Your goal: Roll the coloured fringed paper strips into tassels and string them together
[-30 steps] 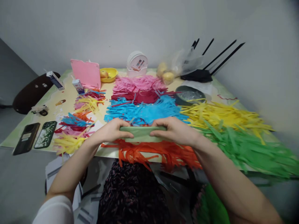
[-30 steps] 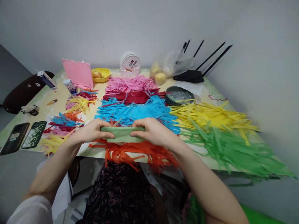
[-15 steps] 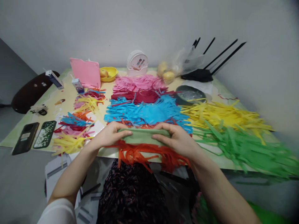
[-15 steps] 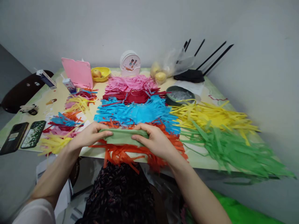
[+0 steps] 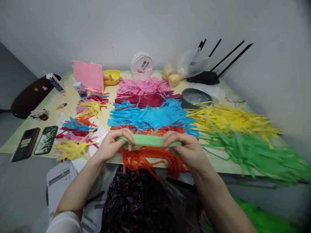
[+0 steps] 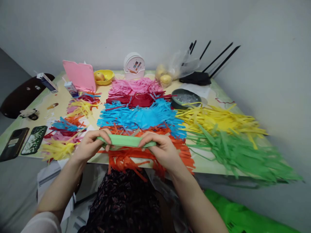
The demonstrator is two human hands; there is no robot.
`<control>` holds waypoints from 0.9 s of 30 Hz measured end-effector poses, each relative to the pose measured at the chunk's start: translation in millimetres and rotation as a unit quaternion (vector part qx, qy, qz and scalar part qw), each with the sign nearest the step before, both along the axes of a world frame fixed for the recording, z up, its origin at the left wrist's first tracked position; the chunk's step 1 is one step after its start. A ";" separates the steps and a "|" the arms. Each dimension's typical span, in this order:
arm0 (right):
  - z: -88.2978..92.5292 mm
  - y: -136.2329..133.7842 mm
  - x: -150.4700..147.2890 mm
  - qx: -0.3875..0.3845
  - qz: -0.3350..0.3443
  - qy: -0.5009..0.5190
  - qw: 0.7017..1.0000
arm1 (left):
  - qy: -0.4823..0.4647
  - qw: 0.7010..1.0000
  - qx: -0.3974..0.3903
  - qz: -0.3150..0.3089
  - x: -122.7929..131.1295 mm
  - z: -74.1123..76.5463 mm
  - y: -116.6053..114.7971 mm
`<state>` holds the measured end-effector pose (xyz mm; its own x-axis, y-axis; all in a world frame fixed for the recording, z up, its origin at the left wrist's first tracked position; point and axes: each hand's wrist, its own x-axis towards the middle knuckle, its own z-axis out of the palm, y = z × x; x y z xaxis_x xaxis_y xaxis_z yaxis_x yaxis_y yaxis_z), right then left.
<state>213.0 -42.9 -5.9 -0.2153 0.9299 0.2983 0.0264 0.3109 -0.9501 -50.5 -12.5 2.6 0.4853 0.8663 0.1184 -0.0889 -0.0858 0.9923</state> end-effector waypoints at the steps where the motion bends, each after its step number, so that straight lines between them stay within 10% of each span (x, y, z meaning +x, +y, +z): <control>1: 0.7 0.4 -1.0 0.005 0.000 0.004 1.000 | 0.016 1.000 0.009 0.006 -0.4 0.8 -0.4; 9: 4.9 6.0 -3.8 0.077 -0.001 -0.062 0.995 | 0.108 0.988 0.080 0.079 5.4 3.2 -3.7; 17: 7.3 -3.1 -11.1 0.093 -0.141 -0.249 0.954 | 0.271 0.931 0.222 0.100 6.6 6.1 -0.1; 27: 6.8 -6.1 -13.0 -0.018 -0.099 -0.054 0.993 | 0.038 0.999 0.004 0.007 8.0 3.5 -2.4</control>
